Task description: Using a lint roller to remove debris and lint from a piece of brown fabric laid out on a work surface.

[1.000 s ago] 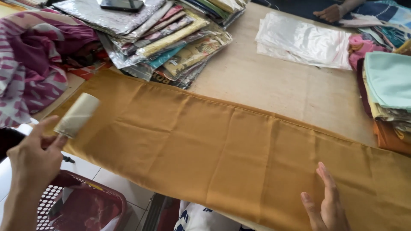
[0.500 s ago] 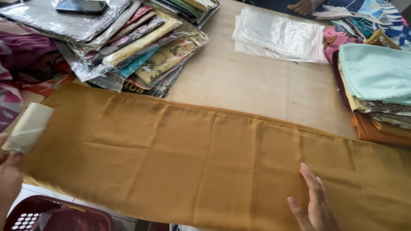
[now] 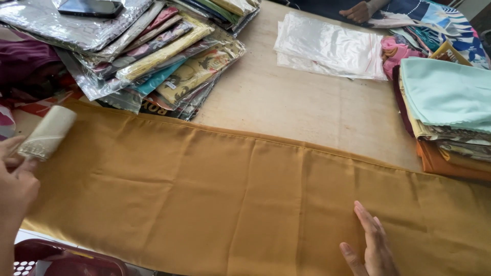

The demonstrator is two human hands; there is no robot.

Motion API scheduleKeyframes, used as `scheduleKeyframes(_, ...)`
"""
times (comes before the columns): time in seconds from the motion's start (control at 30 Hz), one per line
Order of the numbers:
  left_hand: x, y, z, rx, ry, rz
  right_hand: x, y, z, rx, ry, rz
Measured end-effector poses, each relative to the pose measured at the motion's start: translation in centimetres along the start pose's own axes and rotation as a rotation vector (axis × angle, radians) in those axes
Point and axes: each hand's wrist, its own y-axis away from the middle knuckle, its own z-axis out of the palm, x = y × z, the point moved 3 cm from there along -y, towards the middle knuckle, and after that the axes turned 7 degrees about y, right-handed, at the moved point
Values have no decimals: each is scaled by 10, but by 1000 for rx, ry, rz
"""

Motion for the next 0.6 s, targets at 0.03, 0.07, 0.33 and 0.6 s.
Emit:
scheduleKeyframes(0.03,34,-2,-4,-50,-39,4,6,4,3,-5,23,-5)
scheduleKeyframes(0.07,46,-3,-1,-50,-40,6,4,2,2,-3,22,-4)
scheduleKeyframes(0.33,60,-24,12,-50,-369,-23,-1,-4,-2,-12,-102,22)
scheduleKeyframes(0.6,156,20,5,-81,-175,206,-25,-8,-15,49,-191,36)
